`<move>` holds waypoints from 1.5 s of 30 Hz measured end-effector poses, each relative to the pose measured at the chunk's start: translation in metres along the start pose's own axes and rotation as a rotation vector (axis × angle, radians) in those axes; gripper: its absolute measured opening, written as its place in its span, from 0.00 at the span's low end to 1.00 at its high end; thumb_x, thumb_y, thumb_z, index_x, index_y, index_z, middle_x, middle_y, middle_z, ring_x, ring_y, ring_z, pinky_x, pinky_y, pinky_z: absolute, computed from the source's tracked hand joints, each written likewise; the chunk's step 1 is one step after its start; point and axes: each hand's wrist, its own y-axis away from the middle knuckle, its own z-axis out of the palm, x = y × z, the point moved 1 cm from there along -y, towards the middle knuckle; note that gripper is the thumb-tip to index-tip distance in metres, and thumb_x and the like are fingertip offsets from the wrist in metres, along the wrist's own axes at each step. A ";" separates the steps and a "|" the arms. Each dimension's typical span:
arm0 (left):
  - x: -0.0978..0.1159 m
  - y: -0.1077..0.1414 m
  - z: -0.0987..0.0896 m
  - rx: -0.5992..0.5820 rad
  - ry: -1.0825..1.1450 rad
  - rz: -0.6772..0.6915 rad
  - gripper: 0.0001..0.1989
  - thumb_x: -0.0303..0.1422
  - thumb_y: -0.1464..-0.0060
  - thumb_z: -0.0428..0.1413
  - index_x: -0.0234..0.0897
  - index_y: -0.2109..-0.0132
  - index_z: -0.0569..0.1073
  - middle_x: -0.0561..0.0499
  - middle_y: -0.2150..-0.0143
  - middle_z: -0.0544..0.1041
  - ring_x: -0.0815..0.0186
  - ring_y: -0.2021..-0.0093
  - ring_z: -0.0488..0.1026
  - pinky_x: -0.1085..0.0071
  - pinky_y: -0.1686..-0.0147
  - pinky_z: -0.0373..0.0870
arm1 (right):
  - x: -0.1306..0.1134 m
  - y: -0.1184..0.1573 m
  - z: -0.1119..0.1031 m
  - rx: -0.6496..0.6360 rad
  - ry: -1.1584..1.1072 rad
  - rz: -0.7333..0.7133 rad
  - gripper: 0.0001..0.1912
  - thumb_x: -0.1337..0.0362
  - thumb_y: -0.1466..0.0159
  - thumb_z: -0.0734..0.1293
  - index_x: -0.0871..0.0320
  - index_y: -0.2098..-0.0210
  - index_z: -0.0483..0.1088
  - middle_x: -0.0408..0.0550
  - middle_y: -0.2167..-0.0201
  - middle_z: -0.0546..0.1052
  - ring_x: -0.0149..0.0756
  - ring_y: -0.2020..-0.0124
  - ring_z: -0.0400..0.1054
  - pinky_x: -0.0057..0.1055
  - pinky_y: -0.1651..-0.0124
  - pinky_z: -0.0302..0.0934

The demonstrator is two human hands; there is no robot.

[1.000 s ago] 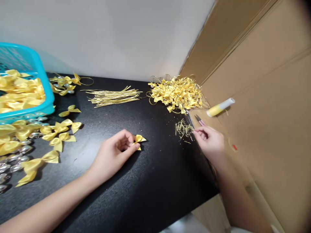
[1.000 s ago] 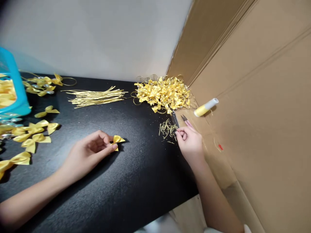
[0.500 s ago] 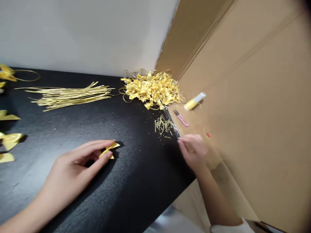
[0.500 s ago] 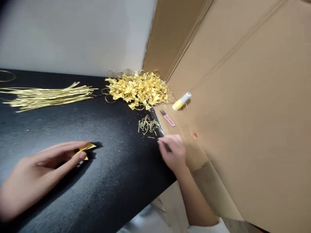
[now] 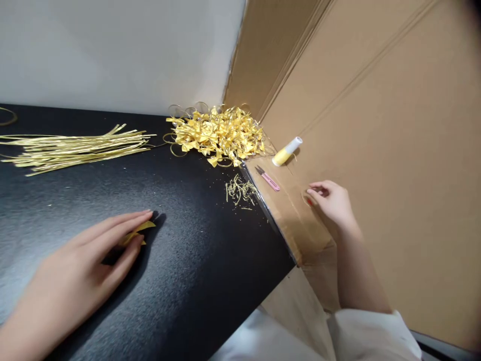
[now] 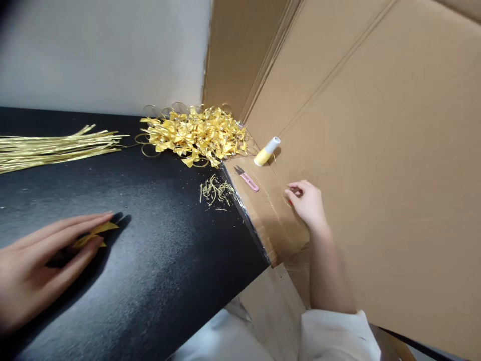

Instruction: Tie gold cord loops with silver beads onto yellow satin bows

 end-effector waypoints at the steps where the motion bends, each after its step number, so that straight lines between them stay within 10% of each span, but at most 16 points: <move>1: 0.000 0.000 -0.001 -0.011 -0.046 0.019 0.17 0.39 0.40 0.50 0.52 0.44 0.70 0.51 0.45 0.77 0.55 0.53 0.78 0.60 0.53 0.75 | -0.004 -0.004 0.001 -0.016 0.004 -0.017 0.11 0.60 0.46 0.69 0.61 0.67 0.78 0.53 0.68 0.79 0.37 0.70 0.70 0.35 0.62 0.65; 13: 0.005 -0.008 -0.010 0.078 -0.192 0.008 0.12 0.37 0.38 0.49 0.46 0.48 0.67 0.44 0.40 0.65 0.50 0.45 0.71 0.56 0.50 0.71 | -0.028 -0.057 0.007 -0.296 0.442 -0.055 0.05 0.64 0.51 0.75 0.55 0.73 0.79 0.51 0.68 0.79 0.45 0.62 0.70 0.38 0.60 0.62; 26: 0.008 -0.011 -0.014 0.136 -0.251 0.131 0.09 0.35 0.39 0.50 0.38 0.53 0.68 0.34 0.44 0.67 0.43 0.46 0.69 0.47 0.48 0.65 | -0.023 -0.054 0.015 -0.309 0.498 -0.022 0.07 0.67 0.48 0.69 0.57 0.82 0.72 0.54 0.72 0.77 0.48 0.62 0.70 0.42 0.60 0.62; 29: 0.011 -0.012 -0.014 0.139 -0.260 0.164 0.10 0.36 0.39 0.49 0.36 0.56 0.71 0.33 0.47 0.70 0.44 0.50 0.71 0.48 0.52 0.66 | -0.021 -0.055 0.015 -0.258 0.446 -0.039 0.05 0.62 0.47 0.70 0.57 0.74 0.75 0.54 0.67 0.78 0.48 0.60 0.70 0.43 0.57 0.64; 35: 0.010 -0.015 -0.015 0.185 -0.317 0.080 0.11 0.37 0.38 0.49 0.39 0.62 0.74 0.39 0.51 0.76 0.48 0.55 0.72 0.54 0.58 0.65 | -0.027 -0.086 0.045 0.113 -0.186 0.080 0.39 0.53 0.53 0.75 0.59 0.45 0.65 0.56 0.53 0.75 0.40 0.61 0.71 0.42 0.53 0.66; 41: 0.010 -0.015 -0.021 0.314 -0.349 -0.085 0.08 0.37 0.40 0.54 0.39 0.58 0.74 0.39 0.45 0.72 0.46 0.47 0.68 0.49 0.50 0.62 | -0.060 -0.109 0.056 0.195 -0.382 0.122 0.13 0.64 0.53 0.72 0.61 0.68 0.70 0.48 0.71 0.74 0.36 0.70 0.68 0.41 0.58 0.65; 45: 0.030 -0.012 -0.024 0.395 -0.183 -0.064 0.18 0.36 0.46 0.59 0.41 0.48 0.68 0.39 0.37 0.63 0.45 0.40 0.64 0.46 0.42 0.57 | -0.130 -0.058 0.047 0.307 -0.555 -0.049 0.15 0.60 0.46 0.71 0.59 0.62 0.71 0.51 0.61 0.75 0.38 0.61 0.69 0.41 0.51 0.63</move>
